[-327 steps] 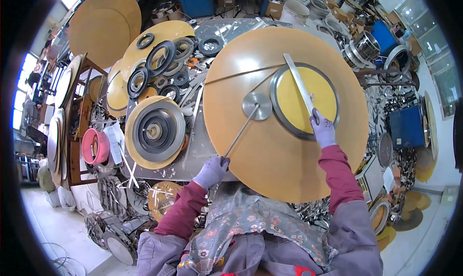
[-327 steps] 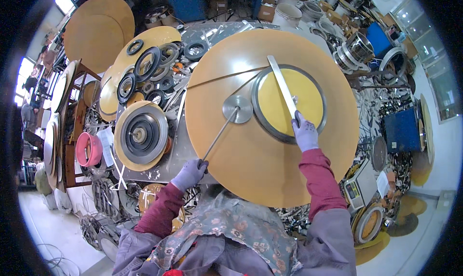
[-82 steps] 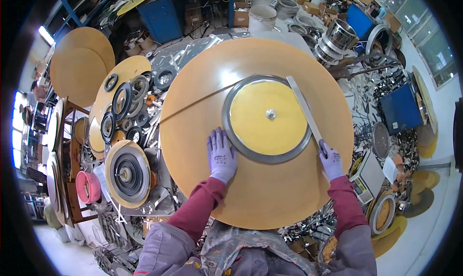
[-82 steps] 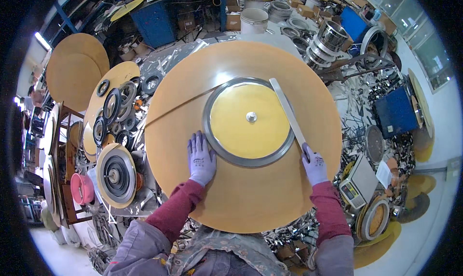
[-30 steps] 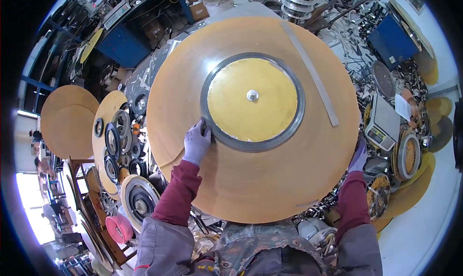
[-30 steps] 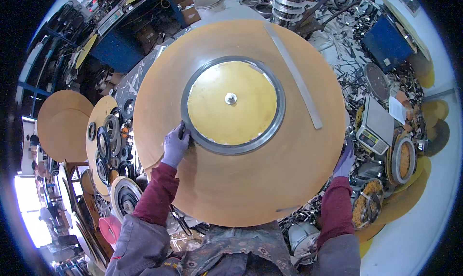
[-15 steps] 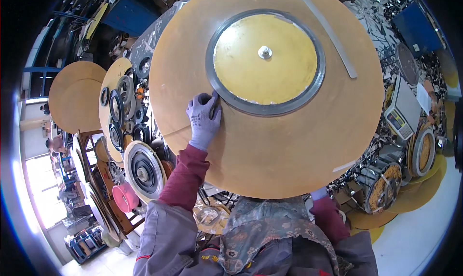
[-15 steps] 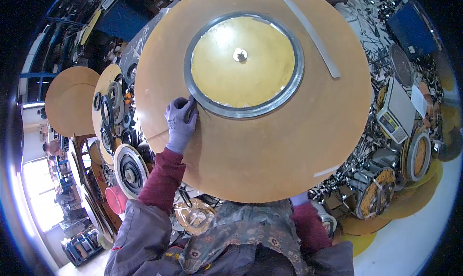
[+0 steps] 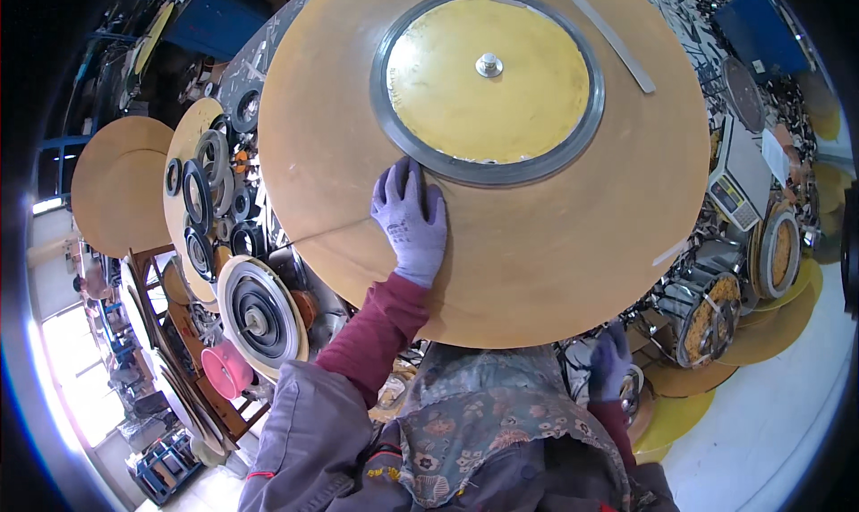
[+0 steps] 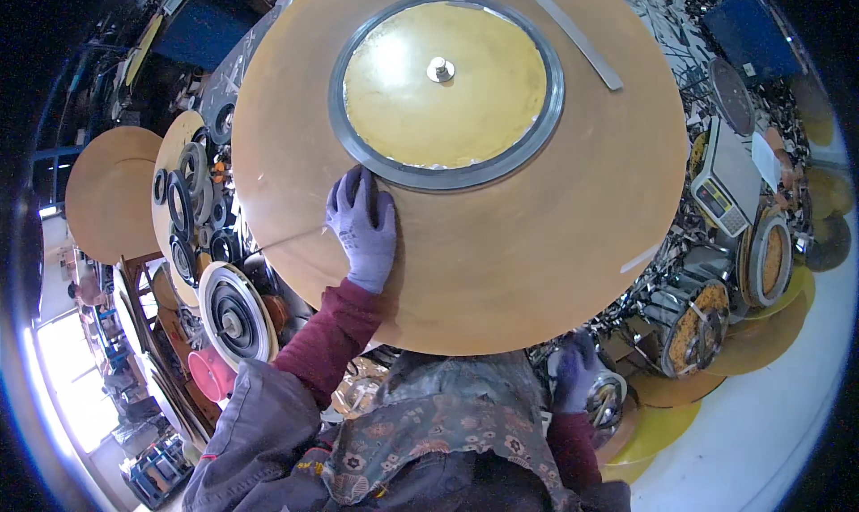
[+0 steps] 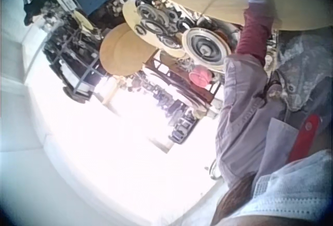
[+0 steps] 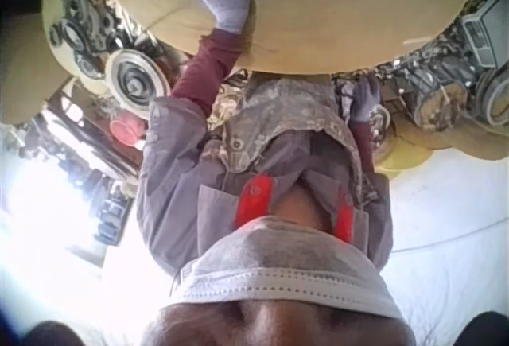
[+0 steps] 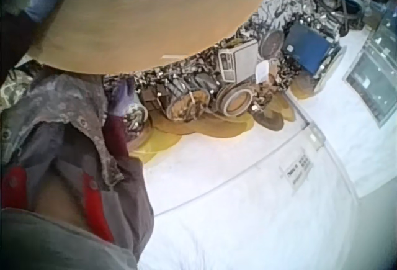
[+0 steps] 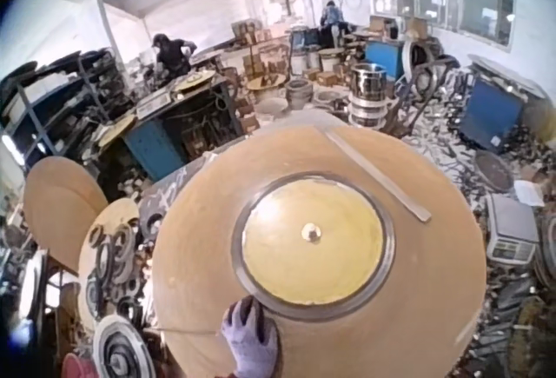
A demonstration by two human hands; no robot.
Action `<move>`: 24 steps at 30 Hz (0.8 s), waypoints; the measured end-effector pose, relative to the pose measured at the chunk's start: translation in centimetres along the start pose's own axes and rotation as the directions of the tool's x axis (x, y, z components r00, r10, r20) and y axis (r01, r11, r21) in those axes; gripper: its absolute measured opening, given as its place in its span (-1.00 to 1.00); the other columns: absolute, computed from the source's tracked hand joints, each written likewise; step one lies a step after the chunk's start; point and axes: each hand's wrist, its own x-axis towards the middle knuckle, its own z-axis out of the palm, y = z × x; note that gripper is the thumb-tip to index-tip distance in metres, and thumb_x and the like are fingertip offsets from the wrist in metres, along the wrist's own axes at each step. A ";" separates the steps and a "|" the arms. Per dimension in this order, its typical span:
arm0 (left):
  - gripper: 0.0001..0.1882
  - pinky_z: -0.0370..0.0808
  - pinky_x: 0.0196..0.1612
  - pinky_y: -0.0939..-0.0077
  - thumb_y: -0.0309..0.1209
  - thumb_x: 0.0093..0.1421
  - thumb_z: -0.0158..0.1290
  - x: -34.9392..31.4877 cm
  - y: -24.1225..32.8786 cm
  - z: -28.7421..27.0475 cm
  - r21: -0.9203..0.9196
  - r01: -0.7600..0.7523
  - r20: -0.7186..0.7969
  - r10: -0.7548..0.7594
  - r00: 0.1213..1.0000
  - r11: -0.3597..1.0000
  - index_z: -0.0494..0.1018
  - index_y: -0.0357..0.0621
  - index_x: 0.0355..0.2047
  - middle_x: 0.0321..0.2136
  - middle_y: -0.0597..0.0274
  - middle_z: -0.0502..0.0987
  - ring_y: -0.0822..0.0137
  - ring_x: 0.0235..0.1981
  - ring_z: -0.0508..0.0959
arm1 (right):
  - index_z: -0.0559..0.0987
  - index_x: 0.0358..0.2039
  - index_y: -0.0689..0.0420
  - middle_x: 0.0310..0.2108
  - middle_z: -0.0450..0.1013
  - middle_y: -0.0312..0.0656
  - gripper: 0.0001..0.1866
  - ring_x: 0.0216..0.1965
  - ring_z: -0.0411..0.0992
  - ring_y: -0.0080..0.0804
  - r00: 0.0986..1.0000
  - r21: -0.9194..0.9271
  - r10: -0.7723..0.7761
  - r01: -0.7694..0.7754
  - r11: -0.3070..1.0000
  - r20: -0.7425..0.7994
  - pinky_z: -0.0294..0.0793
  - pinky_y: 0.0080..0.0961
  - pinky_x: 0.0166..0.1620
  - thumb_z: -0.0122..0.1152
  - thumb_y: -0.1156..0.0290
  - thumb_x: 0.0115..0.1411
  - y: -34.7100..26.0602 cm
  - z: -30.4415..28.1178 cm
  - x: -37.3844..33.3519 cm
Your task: The person uses a metal ruler and a circular cutter to cut a large yellow disc on a workbench. They repeatedly guide the cutter along the ruler to create straight cuts, then remove and stack the cut pieces. The person also places a cut ring onto a digital scale and handles other circular components nearby.
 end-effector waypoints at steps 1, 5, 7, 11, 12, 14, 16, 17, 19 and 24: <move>-0.57 0.23 0.12 0.11 -0.44 0.02 0.08 -0.2 0.4 0.2 -0.026 0.001 0.007 -0.001 1.000 1.000 0.45 -0.22 -0.04 0.00 0.04 0.42 -0.01 0.04 0.34 | 0.38 0.11 0.13 -0.26 0.42 -0.30 -0.62 -0.40 0.34 -0.62 0.992 0.131 0.100 -0.090 0.987 -0.074 0.33 -0.71 -0.39 -0.07 0.39 0.29 -0.3 -1.7 -1.3; -0.56 0.24 0.11 0.12 -0.41 0.00 0.13 -0.5 -0.7 -1.3 -0.112 -0.034 0.121 0.047 0.992 0.993 0.47 -0.17 -0.04 0.01 0.10 0.42 0.00 0.03 0.35 | 0.36 0.14 0.06 -0.51 0.37 -0.43 -0.62 -0.60 0.26 -0.71 0.974 0.514 0.228 -0.202 0.834 0.013 0.25 -0.76 -0.53 -0.13 0.32 0.33 -3.8 -4.3 -4.6; -0.56 0.24 0.10 0.12 -0.40 0.00 0.14 0.2 -1.3 -2.0 -0.168 -0.075 0.178 0.105 0.978 0.983 0.48 -0.10 -0.05 -0.01 0.15 0.44 0.01 0.01 0.35 | 0.38 0.10 0.15 -0.51 0.33 -0.40 -0.64 -0.54 0.29 -0.69 0.987 0.165 0.159 -0.151 0.975 -0.032 0.29 -0.75 -0.51 -0.12 0.37 0.32 -7.3 -0.8 -5.6; -0.58 0.23 0.09 0.10 -0.40 -0.02 0.15 0.6 -1.9 -2.0 -0.162 -0.125 0.178 0.154 0.972 0.979 0.51 0.03 -0.07 -0.01 0.14 0.42 0.00 0.02 0.34 | 0.29 0.18 0.26 -0.60 0.23 -0.41 -0.56 -0.53 0.28 -0.71 0.899 -0.306 0.135 -0.001 0.952 0.417 0.26 -0.77 -0.50 -0.10 0.35 0.33 -10.7 7.5 -3.8; -0.58 0.23 0.08 0.09 -0.39 -0.02 0.15 0.5 -1.7 -2.0 -0.147 -0.133 0.184 0.159 0.970 0.980 0.52 0.06 -0.08 0.00 0.13 0.41 0.00 0.03 0.33 | 0.26 0.19 0.30 -0.60 0.21 -0.41 -0.53 -0.54 0.27 -0.70 0.779 -0.122 0.479 -0.473 0.873 0.405 0.26 -0.76 -0.48 -0.08 0.36 0.32 -13.6 11.1 -4.0; -0.59 0.22 0.07 0.07 -0.39 -0.03 0.15 0.3 -1.3 -2.0 -0.135 -0.138 0.197 0.163 0.967 0.981 0.53 0.10 -0.09 0.02 0.13 0.39 -0.01 0.04 0.32 | 0.26 0.18 0.34 -0.60 0.21 -0.41 -0.52 -0.56 0.24 -0.70 0.777 0.026 0.445 -0.508 0.861 0.445 0.24 -0.75 -0.50 -0.06 0.36 0.31 -11.7 13.6 -3.9; -0.61 0.22 0.05 0.06 -0.38 -0.02 0.14 0.1 -0.8 -2.0 -0.139 -0.132 0.203 0.159 0.966 0.981 0.53 0.11 -0.10 0.04 0.12 0.37 -0.01 0.05 0.31 | 0.25 0.18 0.37 -0.59 0.21 -0.41 -0.50 -0.59 0.21 -0.70 0.766 0.090 0.463 -0.553 0.828 0.447 0.21 -0.74 -0.53 -0.03 0.36 0.30 -11.3 14.7 -3.6; -0.59 0.22 0.04 0.05 -0.37 -0.01 0.14 -0.1 -0.9 -1.8 -0.134 -0.125 0.223 0.152 0.963 0.983 0.53 0.16 -0.08 0.05 0.11 0.35 -0.01 0.06 0.30 | 0.24 0.18 0.37 -0.60 0.21 -0.40 -0.49 -0.61 0.19 -0.70 0.754 0.086 0.497 -0.582 0.808 0.429 0.19 -0.74 -0.56 -0.02 0.36 0.29 -11.6 15.1 -3.5; -0.58 0.21 0.04 0.05 -0.37 -0.01 0.13 -0.3 -0.8 -1.8 -0.102 -0.118 0.225 0.139 0.964 0.988 0.52 0.20 -0.07 0.06 0.11 0.34 -0.01 0.07 0.29 | 0.23 0.18 0.38 -0.60 0.22 -0.40 -0.48 -0.64 0.15 -0.71 0.739 0.086 0.538 -0.617 0.782 0.406 0.14 -0.74 -0.60 0.00 0.36 0.28 -12.5 15.5 -3.4; -0.56 0.19 0.05 0.02 -0.37 0.00 0.13 -0.1 -1.1 -1.7 -0.086 -0.125 0.234 0.142 0.962 0.988 0.51 0.27 -0.04 0.07 0.11 0.33 -0.02 0.08 0.28 | 0.24 0.18 0.36 -0.61 0.26 -0.39 -0.47 -0.69 0.12 -0.73 0.738 0.051 0.571 -0.627 0.778 0.360 0.09 -0.77 -0.64 0.00 0.36 0.27 -13.8 16.4 -3.3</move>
